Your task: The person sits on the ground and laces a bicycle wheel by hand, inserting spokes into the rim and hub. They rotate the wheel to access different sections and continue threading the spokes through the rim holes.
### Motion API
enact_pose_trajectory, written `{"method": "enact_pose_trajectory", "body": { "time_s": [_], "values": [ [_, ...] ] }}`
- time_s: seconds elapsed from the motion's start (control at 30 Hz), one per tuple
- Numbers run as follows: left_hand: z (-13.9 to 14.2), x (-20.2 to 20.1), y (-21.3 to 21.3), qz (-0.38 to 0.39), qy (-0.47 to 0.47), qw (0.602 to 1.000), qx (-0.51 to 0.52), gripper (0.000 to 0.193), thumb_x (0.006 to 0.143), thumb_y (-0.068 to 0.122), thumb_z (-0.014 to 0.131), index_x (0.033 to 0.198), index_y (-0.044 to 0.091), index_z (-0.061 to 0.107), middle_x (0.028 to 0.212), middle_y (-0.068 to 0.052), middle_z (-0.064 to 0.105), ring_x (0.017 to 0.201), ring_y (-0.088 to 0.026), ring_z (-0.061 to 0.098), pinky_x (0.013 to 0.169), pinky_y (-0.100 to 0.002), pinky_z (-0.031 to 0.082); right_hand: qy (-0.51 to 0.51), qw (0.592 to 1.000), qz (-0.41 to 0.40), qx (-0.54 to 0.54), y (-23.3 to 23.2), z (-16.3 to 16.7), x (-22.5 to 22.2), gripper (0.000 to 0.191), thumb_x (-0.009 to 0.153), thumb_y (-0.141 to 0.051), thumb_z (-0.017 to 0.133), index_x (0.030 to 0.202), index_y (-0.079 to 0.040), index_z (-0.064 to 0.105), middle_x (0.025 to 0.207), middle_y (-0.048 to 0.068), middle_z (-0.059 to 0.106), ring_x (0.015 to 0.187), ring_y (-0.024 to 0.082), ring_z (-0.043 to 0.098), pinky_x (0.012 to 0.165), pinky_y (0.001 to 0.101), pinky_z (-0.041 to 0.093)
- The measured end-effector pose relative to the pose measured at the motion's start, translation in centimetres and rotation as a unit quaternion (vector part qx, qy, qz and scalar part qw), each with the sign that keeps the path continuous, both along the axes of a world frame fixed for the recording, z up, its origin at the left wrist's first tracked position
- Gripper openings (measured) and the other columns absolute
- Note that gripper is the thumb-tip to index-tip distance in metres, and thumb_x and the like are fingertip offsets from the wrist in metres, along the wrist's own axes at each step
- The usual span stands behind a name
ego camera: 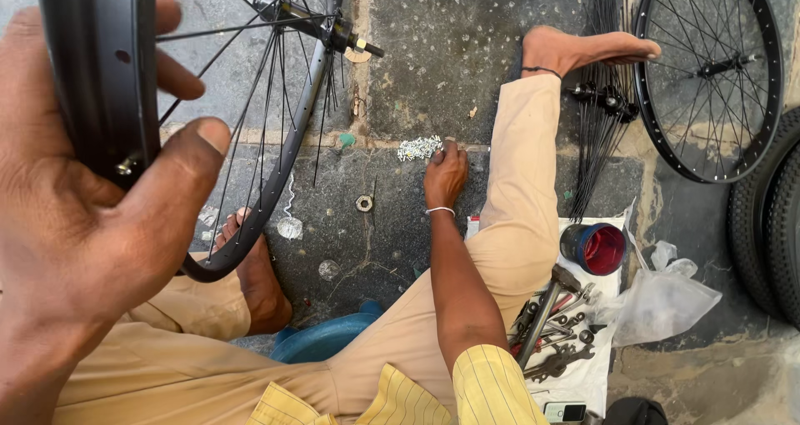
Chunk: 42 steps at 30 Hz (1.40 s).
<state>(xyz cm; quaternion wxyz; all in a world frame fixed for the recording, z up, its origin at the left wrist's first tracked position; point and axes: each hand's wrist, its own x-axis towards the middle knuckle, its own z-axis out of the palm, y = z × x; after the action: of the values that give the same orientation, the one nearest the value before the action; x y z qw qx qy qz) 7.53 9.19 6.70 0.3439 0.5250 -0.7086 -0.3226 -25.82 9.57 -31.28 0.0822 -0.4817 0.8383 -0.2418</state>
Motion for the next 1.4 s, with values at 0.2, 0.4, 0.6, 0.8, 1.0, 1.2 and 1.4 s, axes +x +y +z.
{"method": "enact_pose_trajectory", "body": {
  "time_s": [0.2,0.4,0.6,0.8,1.0,1.2,1.4],
  "values": [
    [-0.8,-0.8,-0.8,-0.067,0.184,0.98,-0.021,0.056,0.095,-0.001,0.074,0.138,0.003,0.038,0.122,-0.01,0.056,0.11,-0.017,0.063,0.091,-0.031,0.06,-0.025,0.999,-0.038,-0.005,-0.4,-2.3,-1.2,0.009,0.086,-0.005,0.07,0.091,0.0,0.064,0.097,0.021,0.069,0.093,0.041,0.066,0.085,0.0504,0.052],
    [0.3,-2.3,1.3,-0.007,0.222,0.975,0.032,0.047,0.089,0.004,0.074,0.128,0.004,0.048,0.096,-0.005,0.054,0.084,-0.012,0.054,0.067,-0.029,0.05,-0.236,0.962,-0.108,-0.085,-3.4,2.1,-0.8,0.017,0.089,-0.012,0.076,0.09,0.003,0.068,0.086,0.018,0.07,0.077,0.033,0.066,0.073,0.046,0.055],
    [0.9,-2.9,2.6,0.001,0.238,0.971,0.019,0.037,0.089,0.013,0.079,0.111,0.002,0.052,0.085,-0.004,0.058,0.071,-0.011,0.056,0.061,-0.031,0.047,-0.608,0.771,0.127,-0.142,-3.0,21.1,2.5,0.018,0.101,-0.007,0.064,0.113,0.004,0.069,0.098,0.008,0.067,0.086,0.015,0.065,0.079,0.0322,0.06],
    [0.1,-2.7,3.2,0.003,0.244,0.969,-0.037,0.039,0.087,0.012,0.079,0.107,0.001,0.048,0.083,-0.012,0.053,0.071,-0.022,0.055,0.063,-0.039,0.045,-0.362,0.805,0.439,-0.167,1.7,40.8,9.7,0.011,0.113,-0.007,0.062,0.117,0.002,0.067,0.109,0.005,0.065,0.096,0.011,0.065,0.088,0.0295,0.058],
    [-0.1,-2.0,3.3,-0.027,0.263,0.964,-0.027,0.039,0.087,0.015,0.076,0.109,0.002,0.046,0.086,-0.013,0.057,0.077,-0.027,0.062,0.067,-0.044,0.046,-0.184,0.832,0.519,-0.074,1.2,46.6,15.6,0.029,0.1,0.003,0.069,0.128,0.002,0.061,0.109,0.004,0.064,0.097,0.01,0.061,0.09,0.0249,0.054],
    [-1.0,-1.9,3.2,-0.029,0.283,0.956,-0.071,0.045,0.084,0.013,0.076,0.114,0.001,0.045,0.1,-0.018,0.058,0.092,-0.036,0.065,0.075,-0.048,0.048,-0.089,0.833,0.545,-0.036,0.0,47.8,17.0,0.036,0.089,0.007,0.071,0.124,0.001,0.064,0.102,0.002,0.067,0.094,0.009,0.064,0.089,0.0253,0.055],
    [-1.3,-1.8,3.0,-0.036,0.285,0.956,-0.065,0.045,0.084,0.015,0.076,0.113,0.001,0.044,0.102,-0.018,0.058,0.093,-0.036,0.065,0.074,-0.048,0.049,-0.029,0.834,0.551,-0.012,-0.4,48.8,17.9,0.034,0.086,0.006,0.073,0.119,0.0,0.065,0.098,0.002,0.068,0.089,0.009,0.063,0.084,0.0251,0.055]
  ]
}}
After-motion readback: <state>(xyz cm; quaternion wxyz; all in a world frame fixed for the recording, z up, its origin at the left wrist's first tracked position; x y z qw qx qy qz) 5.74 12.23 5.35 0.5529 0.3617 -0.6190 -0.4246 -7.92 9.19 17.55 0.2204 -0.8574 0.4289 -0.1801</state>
